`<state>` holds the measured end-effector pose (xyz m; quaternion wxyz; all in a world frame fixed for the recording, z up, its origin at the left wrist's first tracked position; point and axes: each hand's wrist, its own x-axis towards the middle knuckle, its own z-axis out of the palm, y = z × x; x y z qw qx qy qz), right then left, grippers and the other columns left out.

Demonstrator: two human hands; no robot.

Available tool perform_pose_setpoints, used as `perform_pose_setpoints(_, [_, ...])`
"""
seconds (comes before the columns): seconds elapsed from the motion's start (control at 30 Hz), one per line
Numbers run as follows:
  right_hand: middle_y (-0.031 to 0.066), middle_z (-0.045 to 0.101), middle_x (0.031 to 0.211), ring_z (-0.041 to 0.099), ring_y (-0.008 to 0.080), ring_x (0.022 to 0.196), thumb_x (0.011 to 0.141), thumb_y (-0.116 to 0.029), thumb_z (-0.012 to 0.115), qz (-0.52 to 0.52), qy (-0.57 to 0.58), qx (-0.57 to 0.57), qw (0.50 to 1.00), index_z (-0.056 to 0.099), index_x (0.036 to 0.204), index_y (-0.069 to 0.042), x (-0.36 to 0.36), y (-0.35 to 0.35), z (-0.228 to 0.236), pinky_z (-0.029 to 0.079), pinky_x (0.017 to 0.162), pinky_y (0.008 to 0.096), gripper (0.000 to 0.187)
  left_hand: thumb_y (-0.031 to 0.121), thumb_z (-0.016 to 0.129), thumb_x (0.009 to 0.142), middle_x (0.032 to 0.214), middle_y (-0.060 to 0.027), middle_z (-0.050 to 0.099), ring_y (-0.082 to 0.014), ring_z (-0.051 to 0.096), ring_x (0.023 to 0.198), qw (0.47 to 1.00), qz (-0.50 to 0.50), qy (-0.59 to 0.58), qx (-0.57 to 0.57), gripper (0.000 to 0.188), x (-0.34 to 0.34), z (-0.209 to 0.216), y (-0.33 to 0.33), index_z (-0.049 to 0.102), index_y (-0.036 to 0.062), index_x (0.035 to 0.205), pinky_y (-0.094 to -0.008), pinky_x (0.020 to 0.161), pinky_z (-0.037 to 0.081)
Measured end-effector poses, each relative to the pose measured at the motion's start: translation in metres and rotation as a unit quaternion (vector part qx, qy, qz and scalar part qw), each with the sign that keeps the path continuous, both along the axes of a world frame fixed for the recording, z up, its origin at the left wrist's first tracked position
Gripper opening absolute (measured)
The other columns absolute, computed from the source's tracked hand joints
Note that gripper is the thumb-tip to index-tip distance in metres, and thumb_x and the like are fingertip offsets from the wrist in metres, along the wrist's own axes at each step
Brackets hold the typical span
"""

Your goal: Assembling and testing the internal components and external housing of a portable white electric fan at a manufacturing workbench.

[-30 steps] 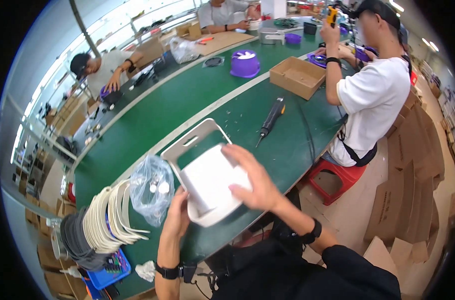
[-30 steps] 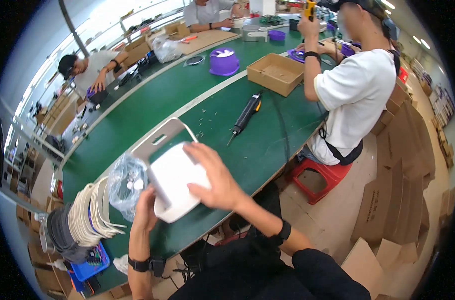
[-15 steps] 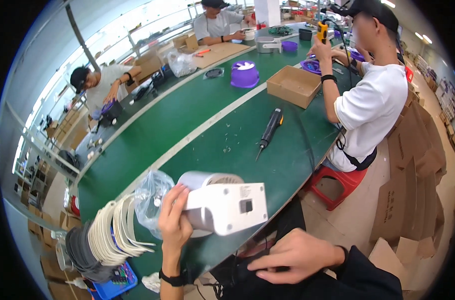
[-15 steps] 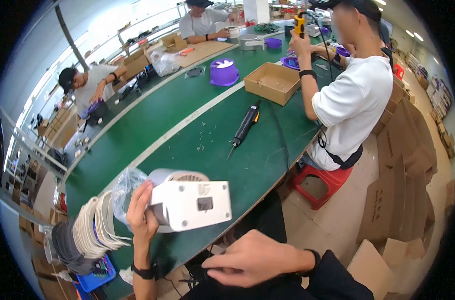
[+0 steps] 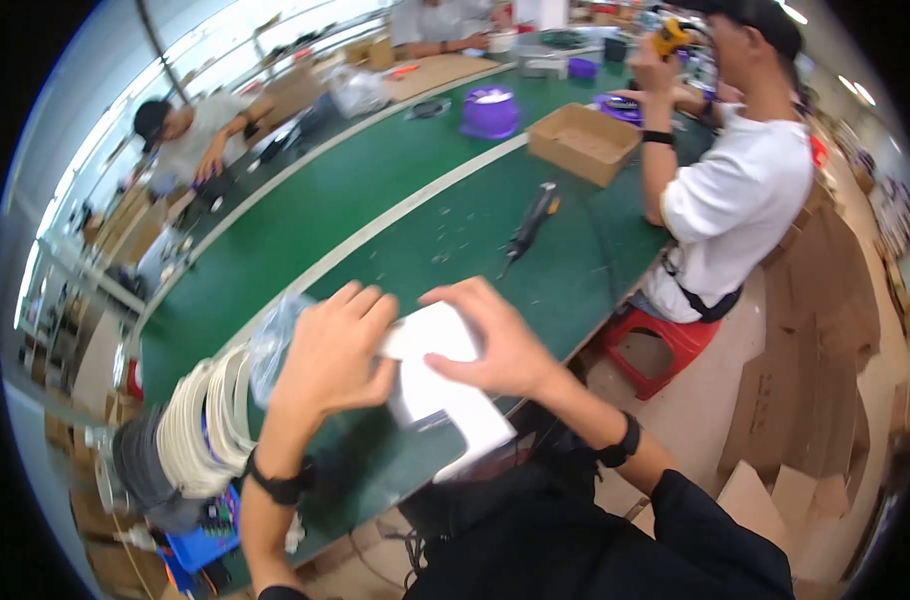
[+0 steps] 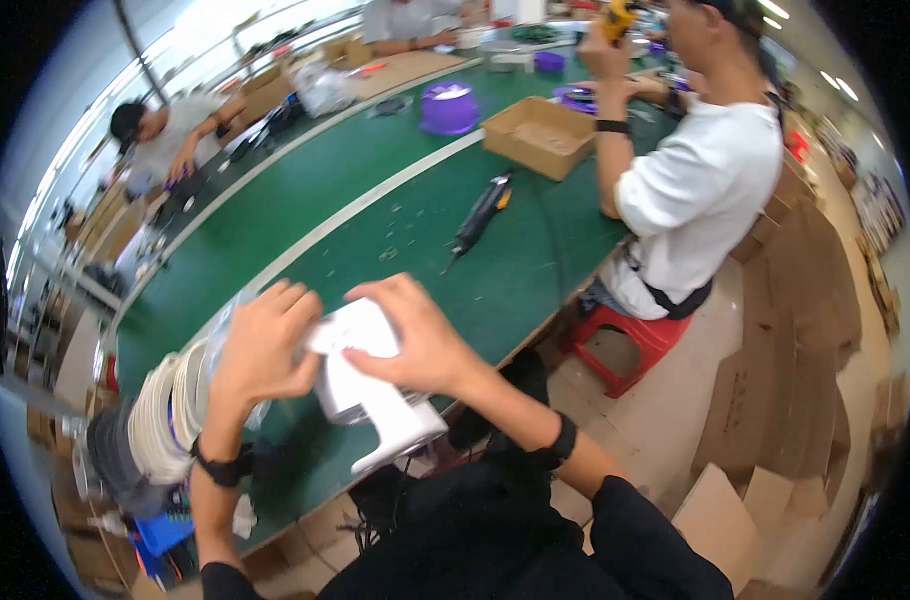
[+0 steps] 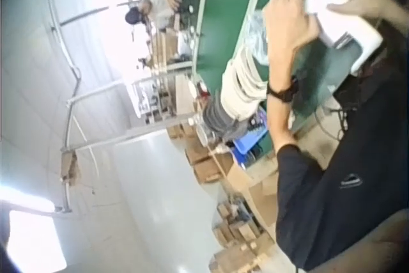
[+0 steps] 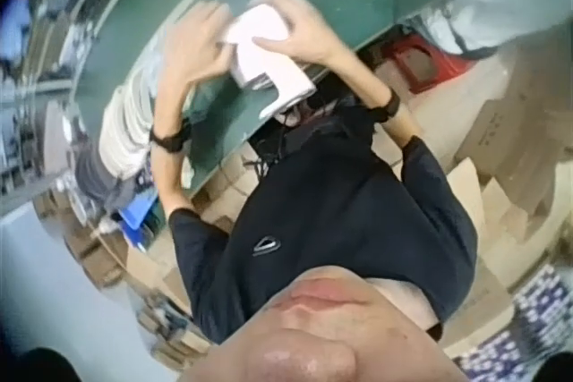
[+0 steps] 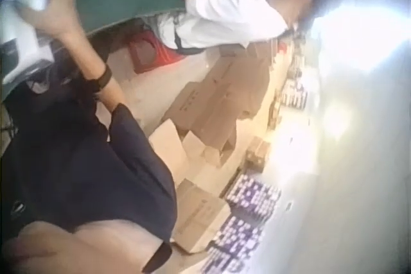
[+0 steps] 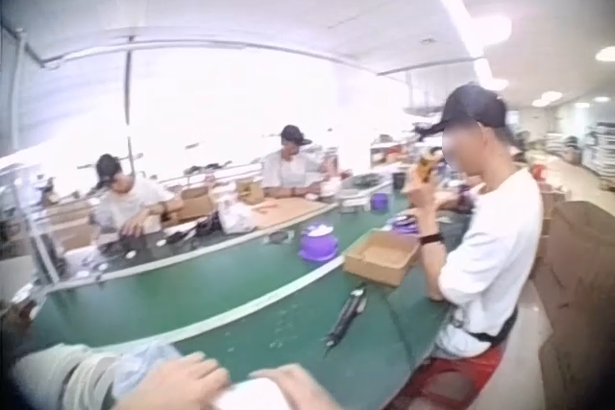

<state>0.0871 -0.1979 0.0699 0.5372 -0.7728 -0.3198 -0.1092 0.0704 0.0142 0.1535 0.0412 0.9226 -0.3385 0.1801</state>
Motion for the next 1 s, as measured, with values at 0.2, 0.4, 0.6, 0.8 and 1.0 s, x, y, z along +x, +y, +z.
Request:
perform_pose_setpoints(0.2, [0.035,0.032,0.143,0.032,0.0488,0.137,0.07,-0.043,0.083,0.039,0.022,-0.144,0.989,0.033,0.149,-0.004,-0.023,0.001,0.017,0.037,0.11,0.0482,0.101,0.019,0.064,0.055,0.068,-0.0166,0.063,-0.0376,0.061,0.065,0.985,0.025,0.167,0.041,0.026,0.014,0.022,0.01,0.061,0.0019,0.073,-0.0441,0.057,0.048])
perform_pose_setpoints(0.4, [0.0359,0.021,0.147,0.024,0.0533,0.139,0.067,-0.028,0.078,0.028,0.117,-0.102,0.987,0.026,0.151,-0.001,-0.023,0.023,0.022,0.036,0.111,0.051,0.103,0.024,0.069,0.058,0.068,-0.0202,0.064,-0.0376,0.063,0.062,0.97,0.039,0.233,0.054,0.032,0.037,0.032,0.014,0.065,0.0006,0.079,-0.0423,0.058,0.05])
perform_pose_setpoints(0.6, [0.0312,0.031,0.138,0.032,0.0491,0.13,0.069,-0.029,0.077,-0.069,0.043,-0.094,0.992,0.033,0.146,0.002,-0.026,0.051,0.012,0.04,0.107,0.0522,0.094,0.046,0.081,0.068,0.068,-0.022,0.064,-0.0359,0.065,0.063,0.961,0.12,0.247,0.01,0.053,0.02,0.023,0.008,0.068,-0.0032,0.083,-0.0435,0.059,0.05])
perform_pose_setpoints(0.8, [0.0294,0.048,0.122,0.051,0.0494,0.113,0.067,-0.043,0.079,0.002,0.159,-0.121,0.98,0.041,0.137,0.008,0.028,0.05,0.012,0.047,0.097,0.0526,0.094,0.041,0.079,0.069,0.054,-0.0183,0.052,-0.0292,0.05,0.047,0.957,0.136,0.239,-0.097,0.049,0.043,0.008,0.002,0.061,-0.0051,0.069,-0.0393,0.049,0.04])
perform_pose_setpoints(1.0, [0.0294,0.052,0.122,0.053,0.0457,0.113,0.068,-0.056,0.08,0.034,0.167,-0.058,0.984,0.047,0.132,0.006,0.043,0.053,-0.008,0.045,0.101,0.0485,0.096,0.038,0.08,0.064,0.059,-0.0182,0.054,-0.0283,0.054,0.057,0.976,0.05,0.188,-0.092,0.046,0.066,0.002,0.005,0.061,-0.0039,0.067,-0.0405,0.055,0.043])
